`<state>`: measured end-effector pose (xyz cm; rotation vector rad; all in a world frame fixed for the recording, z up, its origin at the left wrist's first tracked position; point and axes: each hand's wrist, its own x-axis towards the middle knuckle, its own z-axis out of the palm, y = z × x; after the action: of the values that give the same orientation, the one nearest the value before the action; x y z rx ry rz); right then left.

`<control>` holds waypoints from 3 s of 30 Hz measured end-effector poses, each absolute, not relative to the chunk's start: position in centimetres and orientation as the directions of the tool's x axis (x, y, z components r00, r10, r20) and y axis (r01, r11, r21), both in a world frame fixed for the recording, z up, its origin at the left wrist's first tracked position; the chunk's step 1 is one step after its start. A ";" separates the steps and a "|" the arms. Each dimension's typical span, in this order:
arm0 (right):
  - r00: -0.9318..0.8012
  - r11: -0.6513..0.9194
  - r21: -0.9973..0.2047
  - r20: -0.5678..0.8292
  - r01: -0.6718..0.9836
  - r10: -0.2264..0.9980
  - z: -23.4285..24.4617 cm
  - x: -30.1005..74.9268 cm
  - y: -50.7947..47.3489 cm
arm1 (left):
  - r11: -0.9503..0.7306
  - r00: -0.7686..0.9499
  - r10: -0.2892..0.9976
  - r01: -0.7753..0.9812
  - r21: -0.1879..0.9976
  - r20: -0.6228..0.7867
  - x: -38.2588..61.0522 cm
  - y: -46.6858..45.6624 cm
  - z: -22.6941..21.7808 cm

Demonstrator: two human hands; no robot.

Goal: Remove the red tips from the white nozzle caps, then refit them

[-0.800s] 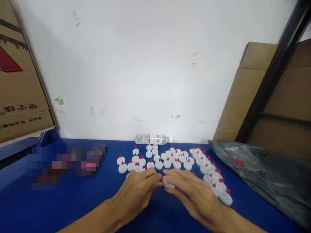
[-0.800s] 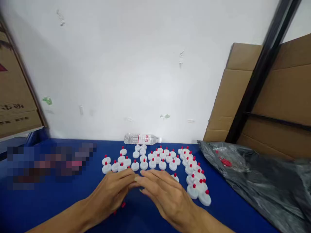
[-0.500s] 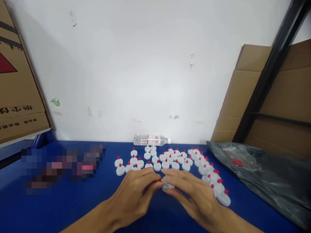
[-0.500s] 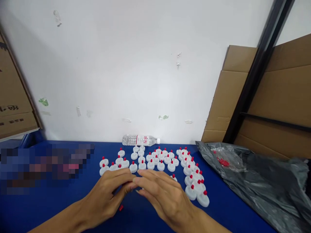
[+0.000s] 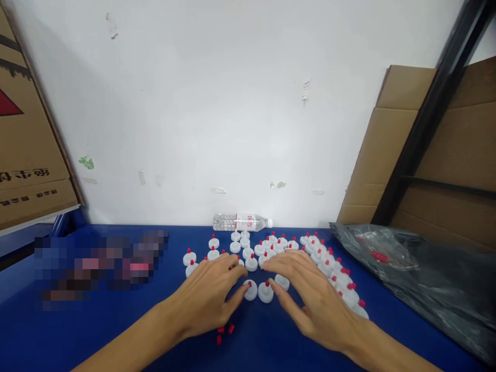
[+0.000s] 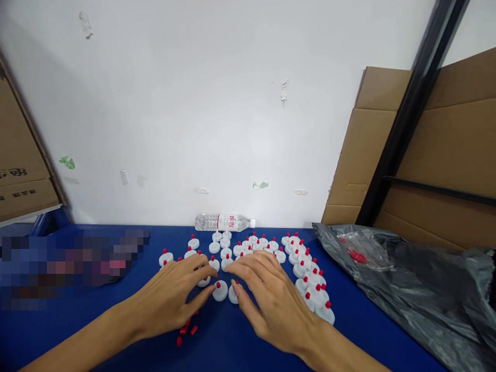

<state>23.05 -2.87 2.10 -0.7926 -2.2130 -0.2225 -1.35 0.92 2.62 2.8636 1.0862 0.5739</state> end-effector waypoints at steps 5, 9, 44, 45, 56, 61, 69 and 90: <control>-0.571 0.830 -0.093 0.684 0.549 0.454 2.0 22.6 -3.2 | -0.728 0.631 0.684 0.626 0.279 0.367 -2.3 0.1 5.2; -0.545 0.830 -0.098 0.711 0.549 0.444 1.7 22.4 -3.4 | -0.724 0.617 0.685 0.634 0.270 0.387 -2.8 0.0 6.1; -0.416 0.695 -0.245 0.652 0.676 0.634 1.5 22.3 -3.8 | -0.662 0.513 0.733 0.388 0.641 0.447 0.2 0.2 4.3; -0.424 0.712 -0.244 0.662 0.658 0.618 1.4 22.3 -3.7 | -0.653 0.517 0.738 0.383 0.653 0.434 0.2 0.3 4.2; -0.386 0.701 -0.229 0.701 0.675 0.600 1.5 22.6 -3.4 | -0.691 0.727 0.682 0.602 0.401 0.082 -2.7 1.6 5.8; -0.405 0.713 -0.219 0.697 0.666 0.592 1.4 22.5 -3.5 | -0.673 0.744 0.667 0.622 0.400 -0.035 -2.8 1.7 5.1; -0.414 0.709 -0.199 0.694 0.677 0.590 1.5 22.5 -3.6 | -0.700 0.710 0.689 0.598 0.390 0.148 -1.8 1.1 5.1; -0.434 0.768 -0.209 0.723 0.605 0.538 1.1 22.8 -3.6 | -0.756 0.665 0.614 0.340 0.560 0.425 -0.9 1.3 5.0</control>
<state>22.82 -3.60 1.08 -0.8508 -2.1287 -0.1030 -0.93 1.30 4.98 2.4440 0.7448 0.8514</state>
